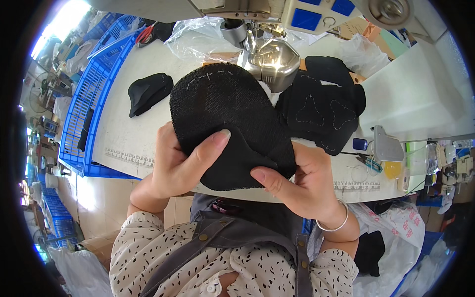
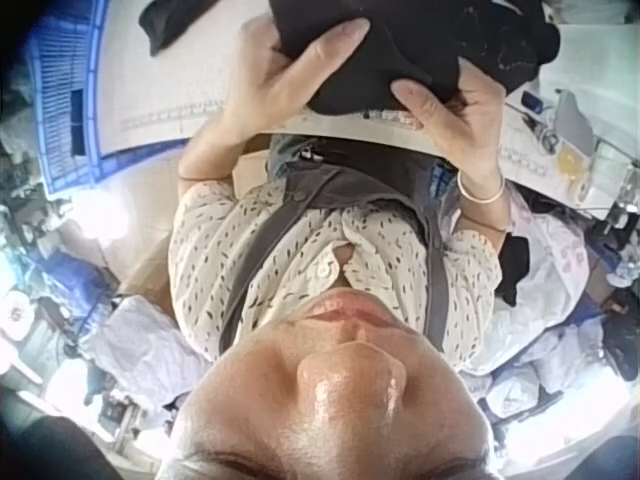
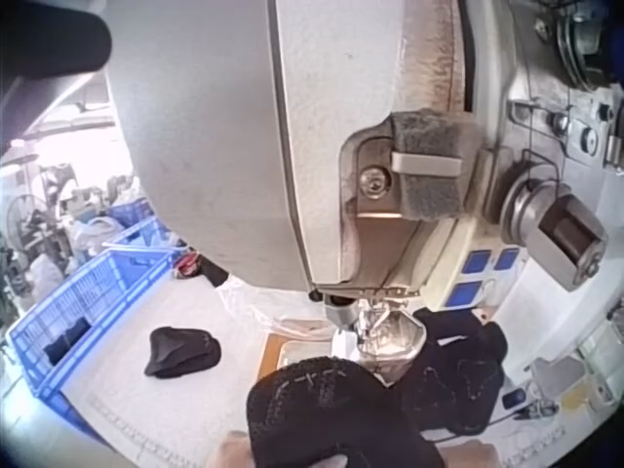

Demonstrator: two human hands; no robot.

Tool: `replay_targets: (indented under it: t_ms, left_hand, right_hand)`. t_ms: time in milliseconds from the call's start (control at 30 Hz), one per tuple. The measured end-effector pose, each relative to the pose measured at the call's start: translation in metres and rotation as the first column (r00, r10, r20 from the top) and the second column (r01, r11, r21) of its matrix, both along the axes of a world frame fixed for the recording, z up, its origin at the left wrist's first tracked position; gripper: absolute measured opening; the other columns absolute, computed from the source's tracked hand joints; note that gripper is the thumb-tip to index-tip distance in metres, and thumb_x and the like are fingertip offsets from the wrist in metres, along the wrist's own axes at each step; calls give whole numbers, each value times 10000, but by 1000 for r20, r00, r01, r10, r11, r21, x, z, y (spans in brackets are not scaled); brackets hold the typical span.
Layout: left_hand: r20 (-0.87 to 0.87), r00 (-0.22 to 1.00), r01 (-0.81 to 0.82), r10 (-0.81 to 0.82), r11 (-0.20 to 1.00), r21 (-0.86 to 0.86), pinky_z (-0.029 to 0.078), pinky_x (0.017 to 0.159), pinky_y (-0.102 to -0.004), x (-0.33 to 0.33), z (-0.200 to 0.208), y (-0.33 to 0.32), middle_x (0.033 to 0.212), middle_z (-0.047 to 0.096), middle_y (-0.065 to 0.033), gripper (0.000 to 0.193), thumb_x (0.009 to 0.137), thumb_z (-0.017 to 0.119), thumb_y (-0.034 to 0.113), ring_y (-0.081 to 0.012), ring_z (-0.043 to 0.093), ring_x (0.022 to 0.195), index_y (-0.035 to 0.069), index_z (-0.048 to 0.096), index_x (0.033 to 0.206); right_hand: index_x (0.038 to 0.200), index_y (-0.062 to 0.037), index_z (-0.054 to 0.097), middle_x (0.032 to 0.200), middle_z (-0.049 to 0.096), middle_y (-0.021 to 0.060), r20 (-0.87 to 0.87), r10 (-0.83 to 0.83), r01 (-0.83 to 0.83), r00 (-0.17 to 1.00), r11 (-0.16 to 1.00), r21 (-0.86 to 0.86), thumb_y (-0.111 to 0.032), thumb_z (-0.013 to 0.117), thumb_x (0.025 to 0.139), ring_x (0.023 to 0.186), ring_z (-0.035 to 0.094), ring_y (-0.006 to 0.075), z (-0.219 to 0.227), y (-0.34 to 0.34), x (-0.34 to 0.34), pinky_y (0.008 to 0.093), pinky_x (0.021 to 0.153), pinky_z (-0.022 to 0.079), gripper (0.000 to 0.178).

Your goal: Stitching or sewing various black shoe components using an industrial sewing machine.

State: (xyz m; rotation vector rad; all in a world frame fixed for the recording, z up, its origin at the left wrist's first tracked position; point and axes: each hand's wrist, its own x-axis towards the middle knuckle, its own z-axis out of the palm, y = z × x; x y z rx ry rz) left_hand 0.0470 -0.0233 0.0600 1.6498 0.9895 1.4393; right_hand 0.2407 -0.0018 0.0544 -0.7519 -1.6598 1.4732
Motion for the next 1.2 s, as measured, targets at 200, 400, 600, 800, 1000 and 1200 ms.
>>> replay_targets:
  t_ms: [200, 400, 600, 800, 1000, 1200]
  left_hand:
    - [-18, 1000, -3, 2, 998, -67, 368, 472, -215, 0, 4, 1, 624, 529, 17, 115, 853, 542, 71, -29, 439, 573, -34, 549, 808]
    - [361, 932, 160, -30, 928, -336, 441, 611, -196, -4, 3, 4, 801, 600, -9, 174, 871, 549, 133, -49, 528, 712, -29, 572, 926]
    - [358, 933, 111, -29, 971, -210, 438, 604, -199, -3, -1, 4, 791, 599, -1, 161, 864, 558, 122, -44, 524, 711, -24, 577, 929]
    - [363, 931, 127, -41, 968, -217, 431, 615, -192, -3, -1, 2, 805, 596, 3, 151, 860, 563, 110, -37, 513, 726, -23, 581, 930]
    - [322, 947, 41, 11, 987, -156, 423, 615, -189, -1, 0, 4, 791, 586, 5, 128, 860, 556, 88, -36, 503, 716, -25, 585, 914]
    - [320, 947, 64, 17, 968, -241, 422, 602, -193, -2, 1, 3, 777, 582, 15, 142, 862, 555, 104, -31, 492, 704, -25, 581, 914]
  right_hand:
    - [770, 33, 567, 611, 545, 3, 47, -7, 7, 999, 1000, -7, -97, 671, 780, 513, 485, 21, 3, 3, 0, 158, 443, 347, 167]
    - [752, 32, 549, 614, 543, 5, -65, -38, 30, 997, 992, -123, -114, 677, 778, 499, 485, 16, 6, 2, -1, 159, 426, 343, 196]
    - [717, 13, 531, 614, 521, -22, 17, 0, -1, 1000, 995, 100, -80, 748, 691, 554, 425, -11, 3, 7, 1, 154, 460, 331, 237]
    - [682, -1, 516, 611, 498, -31, 38, 2, -9, 999, 980, 201, -84, 776, 656, 552, 425, -8, -4, 11, 4, 159, 454, 328, 275]
    - [701, 9, 525, 615, 504, -21, 30, 27, -30, 999, 994, 102, -93, 730, 717, 538, 452, 6, 0, 8, 4, 160, 449, 339, 229]
    - [737, 19, 550, 618, 528, -2, -29, 46, -49, 999, 994, -95, -124, 651, 804, 520, 485, 21, 6, 6, 3, 160, 446, 362, 187]
